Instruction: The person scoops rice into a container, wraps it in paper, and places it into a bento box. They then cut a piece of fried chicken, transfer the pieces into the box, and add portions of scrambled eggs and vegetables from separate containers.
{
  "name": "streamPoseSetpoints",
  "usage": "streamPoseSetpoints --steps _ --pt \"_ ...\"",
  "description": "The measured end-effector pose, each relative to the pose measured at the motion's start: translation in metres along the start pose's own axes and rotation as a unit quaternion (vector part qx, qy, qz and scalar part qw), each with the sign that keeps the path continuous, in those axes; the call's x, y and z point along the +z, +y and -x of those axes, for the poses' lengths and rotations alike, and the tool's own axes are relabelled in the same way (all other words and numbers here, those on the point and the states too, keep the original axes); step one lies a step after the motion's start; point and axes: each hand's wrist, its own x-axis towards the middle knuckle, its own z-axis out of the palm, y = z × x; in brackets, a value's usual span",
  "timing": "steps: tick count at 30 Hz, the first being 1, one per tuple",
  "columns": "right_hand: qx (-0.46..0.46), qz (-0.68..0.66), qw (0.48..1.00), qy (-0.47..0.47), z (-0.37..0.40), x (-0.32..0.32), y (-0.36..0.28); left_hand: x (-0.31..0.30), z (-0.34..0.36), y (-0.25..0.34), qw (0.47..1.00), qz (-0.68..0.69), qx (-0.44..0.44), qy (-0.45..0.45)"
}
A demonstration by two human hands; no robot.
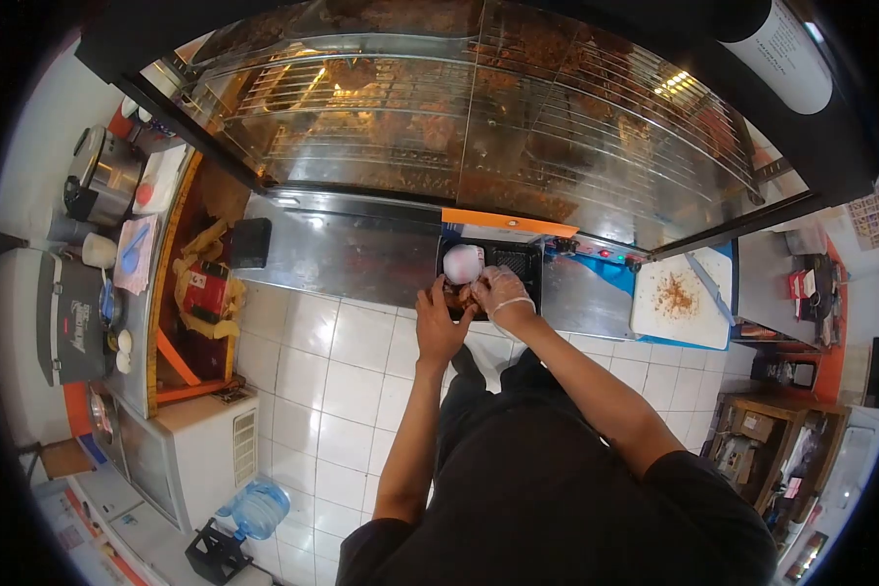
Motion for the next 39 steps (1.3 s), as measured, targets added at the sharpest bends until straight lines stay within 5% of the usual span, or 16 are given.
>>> streamPoseSetpoints --steps 6,9,12,15,21,27,30,34,37,39 --pt "-0.093 -0.018 0.995 0.043 0.02 0.009 0.007 -0.012 -0.002 -0.018 0.996 0.073 0.035 -0.028" --pt "-0.133 0.143 0.981 -0.01 -0.001 0.061 0.055 -0.008 -0.004 -0.019 0.998 0.05 0.031 -0.036" --pt "-0.052 0.114 0.989 -0.077 -0.001 0.023 0.023 -0.002 -0.003 -0.019 0.999 0.017 0.047 -0.023" --pt "-0.084 0.178 0.972 -0.129 -0.007 -0.003 0.008 0.0 -0.002 -0.013 0.999 -0.002 0.048 -0.012" --pt "-0.036 0.109 0.993 -0.036 0.01 0.006 0.011 0.006 -0.006 -0.003 1.0 -0.016 0.002 -0.006" --pt "-0.042 0.082 0.995 -0.048 0.025 -0.011 0.0 0.011 -0.014 0.005 0.999 -0.029 -0.033 -0.002" --pt "-0.13 0.05 0.99 0.026 0.03 -0.024 0.022 0.015 -0.013 -0.007 1.0 -0.002 0.005 0.006" --pt "0.124 -0.244 0.96 -0.052 0.033 -0.044 0.045 0.006 -0.005 -0.014 0.97 0.236 -0.059 0.003" --pt "0.269 -0.464 0.843 -0.042 0.041 -0.066 0.061 -0.003 0.013 -0.016 0.972 0.175 -0.131 0.084" --pt "0.279 -0.572 0.769 0.05 0.049 -0.068 0.073 -0.009 0.02 0.009 0.978 0.119 -0.122 0.12"
